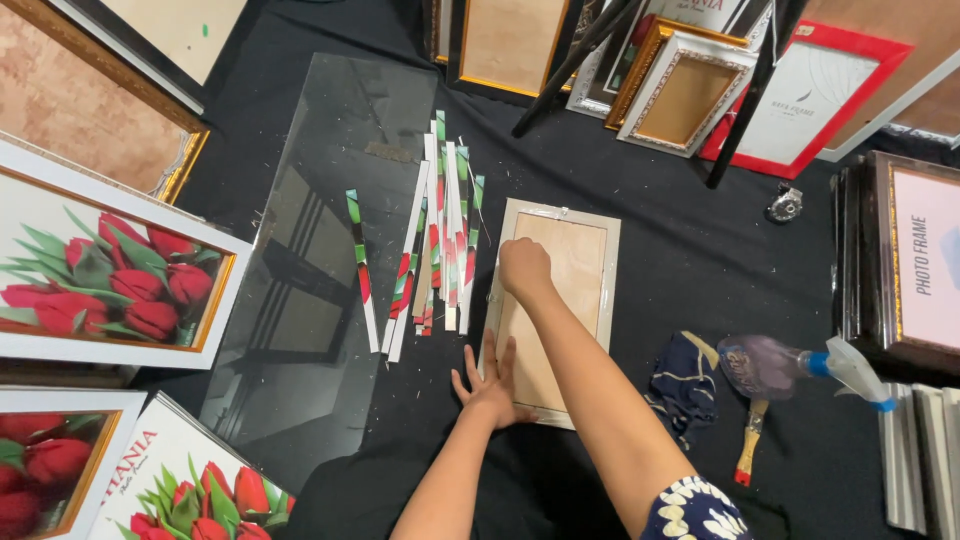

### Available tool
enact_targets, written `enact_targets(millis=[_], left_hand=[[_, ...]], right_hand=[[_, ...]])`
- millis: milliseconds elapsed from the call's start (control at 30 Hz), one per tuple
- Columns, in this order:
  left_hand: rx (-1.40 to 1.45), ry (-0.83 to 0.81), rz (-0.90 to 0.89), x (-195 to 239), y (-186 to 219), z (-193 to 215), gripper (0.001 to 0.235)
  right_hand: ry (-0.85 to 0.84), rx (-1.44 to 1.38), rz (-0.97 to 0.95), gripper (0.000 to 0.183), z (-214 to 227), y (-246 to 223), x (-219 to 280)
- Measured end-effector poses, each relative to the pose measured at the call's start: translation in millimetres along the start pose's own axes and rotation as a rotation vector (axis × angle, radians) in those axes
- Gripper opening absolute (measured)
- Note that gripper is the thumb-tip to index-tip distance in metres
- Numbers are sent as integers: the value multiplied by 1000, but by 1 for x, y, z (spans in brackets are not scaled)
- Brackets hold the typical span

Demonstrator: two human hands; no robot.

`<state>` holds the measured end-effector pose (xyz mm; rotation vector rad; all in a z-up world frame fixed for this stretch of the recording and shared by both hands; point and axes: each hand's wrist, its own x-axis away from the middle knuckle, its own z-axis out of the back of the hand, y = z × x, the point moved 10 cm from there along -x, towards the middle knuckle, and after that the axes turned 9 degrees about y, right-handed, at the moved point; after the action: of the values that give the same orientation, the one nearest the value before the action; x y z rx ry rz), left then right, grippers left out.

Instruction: The person assembles a photo frame by removing the backboard, peeling off protective plastic, and brushing the surface. They handle the frame, backboard, and tools on a table covered with a black cloth.

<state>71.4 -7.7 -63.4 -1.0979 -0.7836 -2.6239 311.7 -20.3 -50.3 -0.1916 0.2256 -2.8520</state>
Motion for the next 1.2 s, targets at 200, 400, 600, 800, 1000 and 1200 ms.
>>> enact_targets(millis=[200, 400, 600, 800, 1000, 1200], left_hand=[[-6, 42, -22, 6, 5, 9, 126], [16, 23, -38, 2, 2, 5, 130], [12, 32, -43, 1, -1, 3, 132], [111, 73, -83, -17, -15, -10, 122], [261, 444, 13, -39, -55, 16, 77], [280, 463, 2, -19, -50, 22, 76]], right_hand=[[41, 114, -51, 8, -12, -41, -12], [34, 86, -108, 18, -27, -23, -5], [-120, -276, -302, 46, 70, 43, 111], [-187, -528, -495, 45, -5, 88, 201], [-249, -571, -484, 44, -20, 65, 250], [-184, -628, -486, 46, -9, 48, 253]])
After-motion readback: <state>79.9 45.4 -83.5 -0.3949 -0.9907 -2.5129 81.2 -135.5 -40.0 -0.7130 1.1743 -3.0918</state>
